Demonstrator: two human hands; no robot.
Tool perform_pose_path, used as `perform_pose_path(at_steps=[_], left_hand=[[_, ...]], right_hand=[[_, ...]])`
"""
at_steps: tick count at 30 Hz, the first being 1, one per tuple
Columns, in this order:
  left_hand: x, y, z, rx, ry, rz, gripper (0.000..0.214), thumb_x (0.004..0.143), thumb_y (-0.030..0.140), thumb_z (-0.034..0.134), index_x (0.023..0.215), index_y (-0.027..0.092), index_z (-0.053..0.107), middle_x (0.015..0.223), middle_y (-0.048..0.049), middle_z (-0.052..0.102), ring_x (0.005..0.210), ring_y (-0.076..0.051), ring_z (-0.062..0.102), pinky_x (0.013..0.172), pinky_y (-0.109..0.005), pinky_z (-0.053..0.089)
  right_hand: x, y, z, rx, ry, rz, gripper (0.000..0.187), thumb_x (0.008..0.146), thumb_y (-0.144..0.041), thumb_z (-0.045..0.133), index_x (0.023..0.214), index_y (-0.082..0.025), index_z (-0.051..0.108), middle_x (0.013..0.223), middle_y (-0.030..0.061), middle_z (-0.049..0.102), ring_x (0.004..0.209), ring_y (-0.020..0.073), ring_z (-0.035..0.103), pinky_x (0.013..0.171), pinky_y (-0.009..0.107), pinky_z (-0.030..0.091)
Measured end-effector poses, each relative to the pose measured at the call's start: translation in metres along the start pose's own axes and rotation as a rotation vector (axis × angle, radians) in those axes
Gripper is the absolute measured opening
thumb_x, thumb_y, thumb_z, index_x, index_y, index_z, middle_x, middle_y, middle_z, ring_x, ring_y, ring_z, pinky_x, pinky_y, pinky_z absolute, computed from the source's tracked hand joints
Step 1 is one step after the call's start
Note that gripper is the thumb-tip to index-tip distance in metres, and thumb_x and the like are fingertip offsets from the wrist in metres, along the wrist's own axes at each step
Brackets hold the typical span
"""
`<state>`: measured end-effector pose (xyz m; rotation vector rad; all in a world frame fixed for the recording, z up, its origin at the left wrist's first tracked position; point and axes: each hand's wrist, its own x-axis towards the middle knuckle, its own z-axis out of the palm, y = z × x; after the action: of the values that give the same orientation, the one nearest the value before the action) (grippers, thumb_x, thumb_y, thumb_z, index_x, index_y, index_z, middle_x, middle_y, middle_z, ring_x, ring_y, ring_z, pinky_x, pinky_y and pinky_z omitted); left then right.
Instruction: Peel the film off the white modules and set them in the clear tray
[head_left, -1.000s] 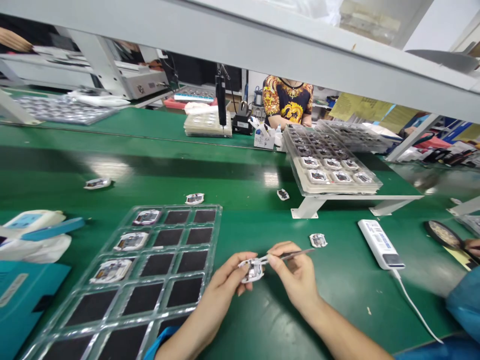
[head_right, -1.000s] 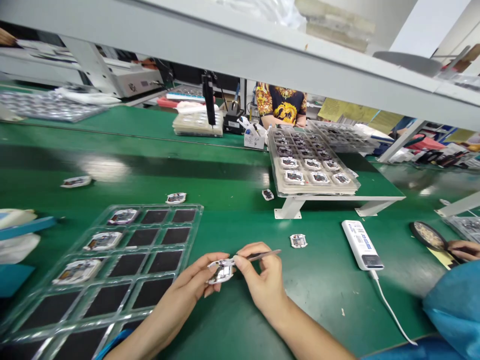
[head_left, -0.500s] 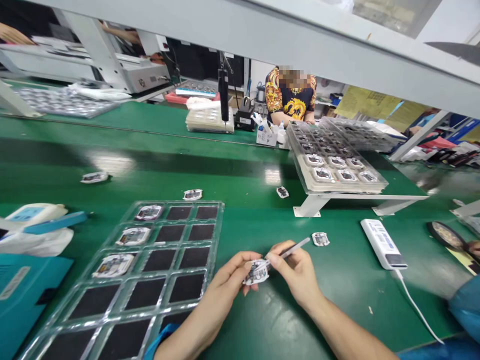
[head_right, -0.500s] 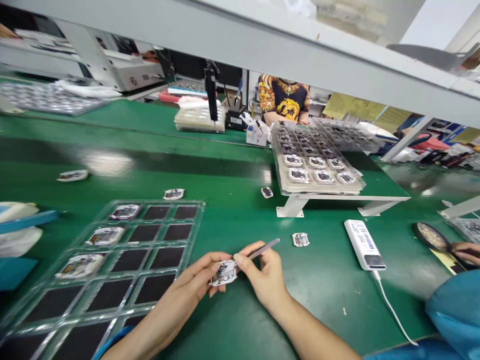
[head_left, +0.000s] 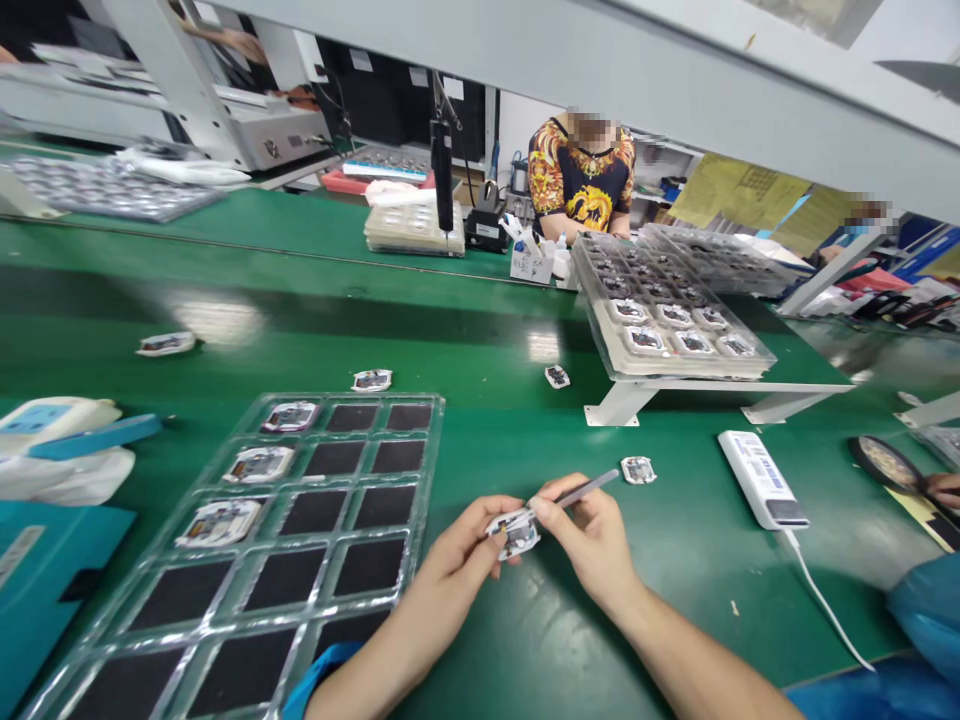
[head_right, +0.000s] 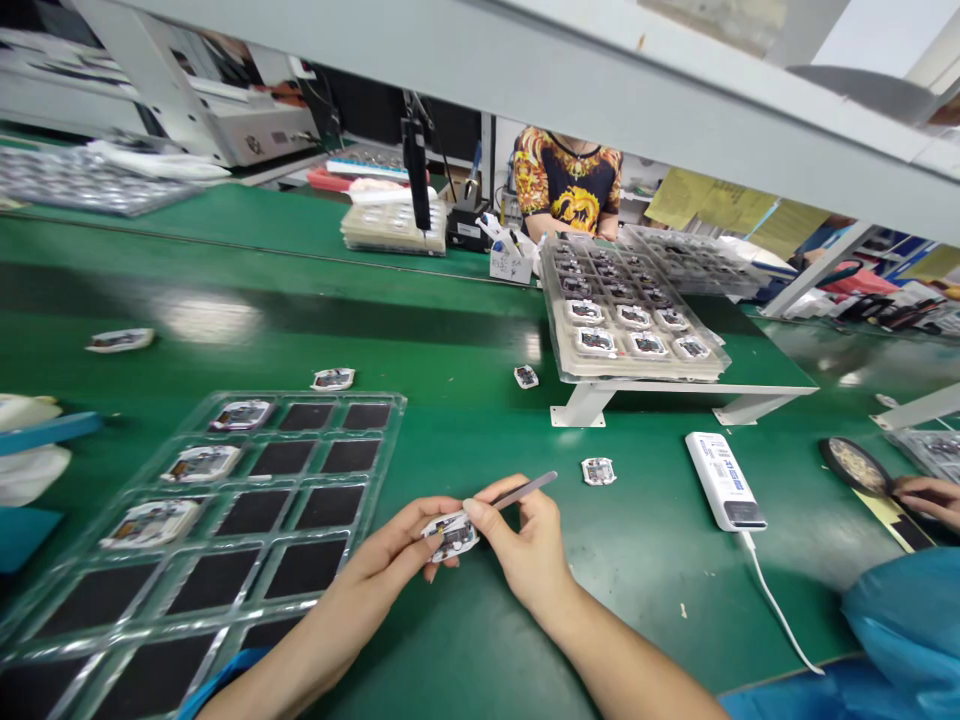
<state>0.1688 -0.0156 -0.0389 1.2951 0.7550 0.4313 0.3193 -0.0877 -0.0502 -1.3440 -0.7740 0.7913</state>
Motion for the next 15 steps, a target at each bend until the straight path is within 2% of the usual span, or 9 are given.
perform_pose_path(at_steps=[15], left_hand=[[0.0013,-0.0008,-0.0015,0.051,-0.040,0.005,0.033,0.081,0.035,0.058,0.109,0.019,0.064,0.089,-0.0049,0.071,0.071,-0.019,0.060,0.066,-0.030,0.047]], right_hand=[[0.0015,-0.0001,-0.0024,0.069,-0.014,0.003,0.017,0.077,-0.034,0.079,0.075,-0.020,0.069,0.073,0.0012,0.071,0.069,0.0160,0.064,0.067,0.027,0.050]])
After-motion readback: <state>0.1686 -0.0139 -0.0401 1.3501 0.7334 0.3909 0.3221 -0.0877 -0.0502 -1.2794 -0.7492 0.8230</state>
